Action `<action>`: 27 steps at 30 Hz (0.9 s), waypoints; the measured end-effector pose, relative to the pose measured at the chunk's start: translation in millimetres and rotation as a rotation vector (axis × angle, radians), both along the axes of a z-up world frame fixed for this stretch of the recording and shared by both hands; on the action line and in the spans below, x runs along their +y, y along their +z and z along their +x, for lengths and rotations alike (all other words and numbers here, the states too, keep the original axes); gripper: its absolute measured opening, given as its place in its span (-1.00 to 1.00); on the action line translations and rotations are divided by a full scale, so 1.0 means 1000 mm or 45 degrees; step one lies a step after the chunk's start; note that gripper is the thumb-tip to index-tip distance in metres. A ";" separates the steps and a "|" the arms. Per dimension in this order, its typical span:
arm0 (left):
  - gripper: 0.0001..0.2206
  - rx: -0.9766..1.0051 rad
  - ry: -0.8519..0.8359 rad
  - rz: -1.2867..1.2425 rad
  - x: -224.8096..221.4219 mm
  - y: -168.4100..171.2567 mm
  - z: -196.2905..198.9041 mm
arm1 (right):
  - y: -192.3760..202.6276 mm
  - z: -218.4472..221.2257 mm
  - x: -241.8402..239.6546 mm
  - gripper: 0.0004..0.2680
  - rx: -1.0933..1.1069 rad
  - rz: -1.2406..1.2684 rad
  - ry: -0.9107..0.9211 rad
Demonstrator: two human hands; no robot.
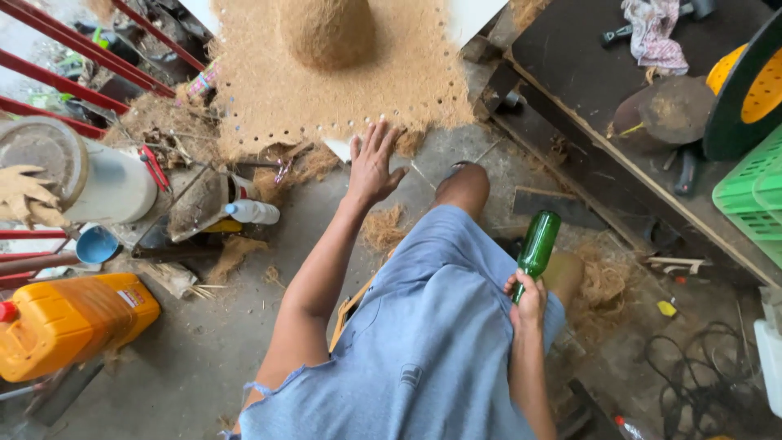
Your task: Shaping a hat from coconut fiber by pressing it over a mold using a glass bottle.
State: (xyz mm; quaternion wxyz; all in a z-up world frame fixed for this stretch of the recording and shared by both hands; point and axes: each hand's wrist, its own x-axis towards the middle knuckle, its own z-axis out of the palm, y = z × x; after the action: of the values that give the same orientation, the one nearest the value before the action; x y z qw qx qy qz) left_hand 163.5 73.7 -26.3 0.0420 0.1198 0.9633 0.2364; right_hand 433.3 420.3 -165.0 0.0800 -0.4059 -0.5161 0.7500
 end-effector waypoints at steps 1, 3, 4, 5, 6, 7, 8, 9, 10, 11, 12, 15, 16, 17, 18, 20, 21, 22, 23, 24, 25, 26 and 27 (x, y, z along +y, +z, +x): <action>-0.21 0.007 -0.009 -0.001 0.000 -0.002 -0.001 | -0.003 -0.002 0.001 -0.86 -0.016 -0.010 0.005; -0.18 0.011 -0.013 -0.013 0.002 -0.001 -0.005 | -0.009 -0.009 0.003 -0.85 -0.036 -0.031 0.014; -0.18 -0.004 0.000 -0.021 0.003 0.000 -0.004 | -0.012 -0.011 0.005 -0.85 -0.056 -0.043 0.014; -0.18 -0.019 0.012 -0.029 0.003 0.000 -0.006 | -0.016 -0.014 0.006 -0.86 -0.077 -0.056 0.014; -0.18 -0.031 0.027 -0.040 0.006 0.005 -0.004 | -0.016 -0.017 0.006 -0.86 -0.089 -0.067 0.029; -0.19 -0.042 0.028 -0.035 0.009 0.011 -0.003 | -0.017 -0.022 0.006 -0.86 -0.132 -0.073 0.038; -0.19 -0.049 0.030 -0.031 0.013 0.016 -0.006 | -0.019 -0.030 0.007 -0.87 -0.170 -0.080 0.048; -0.19 -0.057 0.046 -0.044 0.017 0.013 -0.006 | -0.022 -0.038 0.010 -0.87 -0.178 -0.092 0.064; -0.17 -0.044 0.068 -0.049 0.022 0.010 -0.004 | -0.024 -0.043 0.013 -0.86 -0.216 -0.103 0.092; -0.15 -0.031 0.089 -0.054 0.027 0.006 -0.004 | -0.026 -0.050 0.017 -0.86 -0.255 -0.114 0.119; -0.15 -0.071 0.106 -0.059 0.033 0.004 -0.005 | -0.024 -0.064 0.022 -0.86 -0.295 -0.118 0.136; -0.24 -0.027 0.139 0.016 0.057 0.004 -0.001 | -0.017 -0.097 0.042 -0.85 -0.342 -0.117 0.232; -0.24 -0.026 0.099 0.023 0.068 0.004 -0.006 | -0.016 -0.115 0.051 -0.85 -0.350 -0.063 0.295; -0.24 -0.024 0.059 0.030 0.077 0.006 -0.011 | -0.014 -0.132 0.058 -0.85 -0.358 -0.009 0.358; -0.24 -0.063 0.067 0.037 0.088 0.014 -0.018 | 0.012 -0.154 0.066 -0.85 -0.398 -0.005 0.366; -0.33 -0.071 0.093 0.224 0.106 0.033 -0.031 | 0.061 -0.211 0.078 -0.83 -0.401 0.121 0.467; -0.33 -0.084 0.134 0.238 0.106 0.046 -0.030 | 0.071 -0.221 0.092 -0.83 -0.418 0.138 0.505; -0.32 -0.087 0.195 0.252 0.102 0.057 -0.044 | 0.078 -0.244 0.101 -0.82 -0.401 0.201 0.557; -0.31 -0.090 0.257 0.266 0.098 0.070 -0.057 | 0.087 -0.269 0.110 -0.81 -0.384 0.264 0.609; -0.31 -0.085 0.282 0.280 0.086 0.077 -0.073 | 0.103 -0.292 0.115 -0.81 -0.381 0.282 0.633; -0.30 -0.053 0.393 0.281 0.074 0.083 -0.089 | 0.118 -0.314 0.120 -0.81 -0.340 0.311 0.624; -0.29 -0.027 0.499 0.279 0.060 0.088 -0.100 | 0.133 -0.332 0.122 -0.81 -0.304 0.336 0.611; -0.29 -0.030 0.521 0.290 0.046 0.101 -0.118 | 0.151 -0.348 0.120 -0.81 -0.307 0.350 0.631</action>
State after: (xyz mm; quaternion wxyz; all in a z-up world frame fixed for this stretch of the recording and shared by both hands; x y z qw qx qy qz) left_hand 45.3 119.4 74.8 -0.0093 -0.0767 0.9341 0.3486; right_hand 84.8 540.3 -13.7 -0.1129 -0.3390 -0.7019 0.6162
